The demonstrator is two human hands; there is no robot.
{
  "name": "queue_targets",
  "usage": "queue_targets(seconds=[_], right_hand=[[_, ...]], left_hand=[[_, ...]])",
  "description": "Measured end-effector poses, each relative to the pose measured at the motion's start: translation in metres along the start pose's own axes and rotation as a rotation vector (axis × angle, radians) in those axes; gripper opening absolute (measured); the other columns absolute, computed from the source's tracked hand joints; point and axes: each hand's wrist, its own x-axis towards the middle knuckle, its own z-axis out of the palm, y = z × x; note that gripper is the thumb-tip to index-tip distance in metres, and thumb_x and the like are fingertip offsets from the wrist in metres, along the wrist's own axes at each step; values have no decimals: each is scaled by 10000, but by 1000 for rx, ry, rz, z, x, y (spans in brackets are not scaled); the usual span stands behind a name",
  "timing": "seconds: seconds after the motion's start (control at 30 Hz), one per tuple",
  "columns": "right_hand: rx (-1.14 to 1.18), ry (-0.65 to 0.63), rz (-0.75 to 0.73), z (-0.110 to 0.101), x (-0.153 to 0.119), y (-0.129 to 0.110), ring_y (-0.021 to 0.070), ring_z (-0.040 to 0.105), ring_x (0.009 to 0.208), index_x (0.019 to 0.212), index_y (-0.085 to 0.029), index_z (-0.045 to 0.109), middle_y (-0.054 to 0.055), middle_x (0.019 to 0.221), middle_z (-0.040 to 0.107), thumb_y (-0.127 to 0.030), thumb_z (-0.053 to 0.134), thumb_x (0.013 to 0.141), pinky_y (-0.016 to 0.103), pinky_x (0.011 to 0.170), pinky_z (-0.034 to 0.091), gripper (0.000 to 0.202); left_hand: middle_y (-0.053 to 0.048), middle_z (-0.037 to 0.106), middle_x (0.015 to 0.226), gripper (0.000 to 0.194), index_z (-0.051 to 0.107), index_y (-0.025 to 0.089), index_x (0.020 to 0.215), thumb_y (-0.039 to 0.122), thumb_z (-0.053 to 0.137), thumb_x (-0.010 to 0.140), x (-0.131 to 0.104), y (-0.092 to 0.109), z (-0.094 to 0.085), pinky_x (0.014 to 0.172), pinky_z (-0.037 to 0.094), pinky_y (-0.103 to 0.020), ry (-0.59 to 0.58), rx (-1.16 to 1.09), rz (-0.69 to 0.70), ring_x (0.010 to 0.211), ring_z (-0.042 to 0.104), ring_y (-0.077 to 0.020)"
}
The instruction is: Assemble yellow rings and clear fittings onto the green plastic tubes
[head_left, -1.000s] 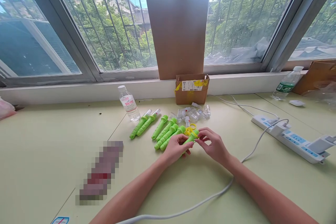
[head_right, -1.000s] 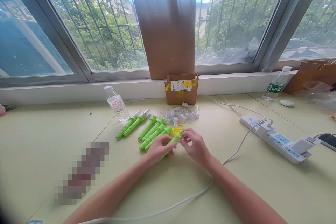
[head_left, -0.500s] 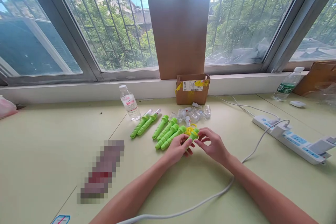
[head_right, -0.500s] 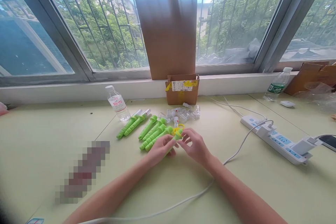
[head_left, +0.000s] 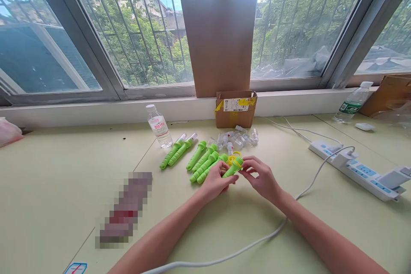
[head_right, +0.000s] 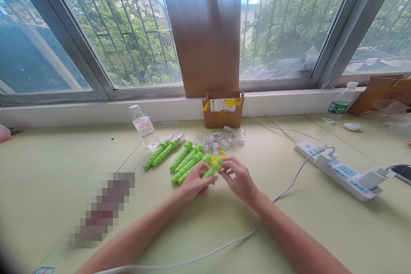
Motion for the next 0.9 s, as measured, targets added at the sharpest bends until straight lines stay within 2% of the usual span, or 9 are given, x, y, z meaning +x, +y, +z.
queue_targets(seconds=[0.13,0.23,0.4,0.53,0.7,0.8,0.9], right_hand=[[-1,7,5,-1,1,-1,119,599,673,882,-203,593,51,982,575,-220,580,841,290,590,584,47],[-14,12,8,-1,1,-3,114,590,655,867,-201,589,49,976,575,-217,589,834,294,588,583,37],[-17,4,18,-1,1,-2,121,601,680,880,-206,582,48,982,578,-217,585,837,297,597,583,44],[-20,-4,29,-1,1,3,125,605,684,879,-206,576,51,989,576,-229,581,841,296,589,579,44],[-24,-21,21,-1,0,5,128,606,688,876,-205,575,59,1000,578,-247,554,859,299,589,577,50],[-26,-18,21,-2,-1,4,129,610,689,878,-204,581,60,1003,577,-249,557,856,299,590,579,55],[-24,-14,25,-3,-1,1,130,614,683,882,-204,587,60,998,576,-259,567,850,303,593,588,66]], left_hand=[[-48,664,781,337,489,166,833,461,629,752,-1,-3,2,332,355,-170,-6,6,5,474,591,-117],[-62,661,808,354,546,148,861,493,576,786,-1,-2,3,373,392,-175,-32,30,19,542,628,-134],[-57,650,830,396,581,147,870,530,495,825,-2,2,4,407,411,-185,-75,40,17,556,619,-121],[-9,614,704,423,551,149,781,556,449,837,0,4,2,361,345,-185,-75,53,18,404,487,-61],[45,598,615,388,473,188,905,500,631,738,2,1,0,315,265,-168,-29,39,-41,329,400,-47],[-2,660,699,386,474,183,872,453,686,695,1,1,0,322,310,-173,-8,29,-49,354,471,-66],[-31,667,722,330,537,160,804,462,647,728,-1,5,2,371,391,-192,-8,43,-37,435,565,-102]])
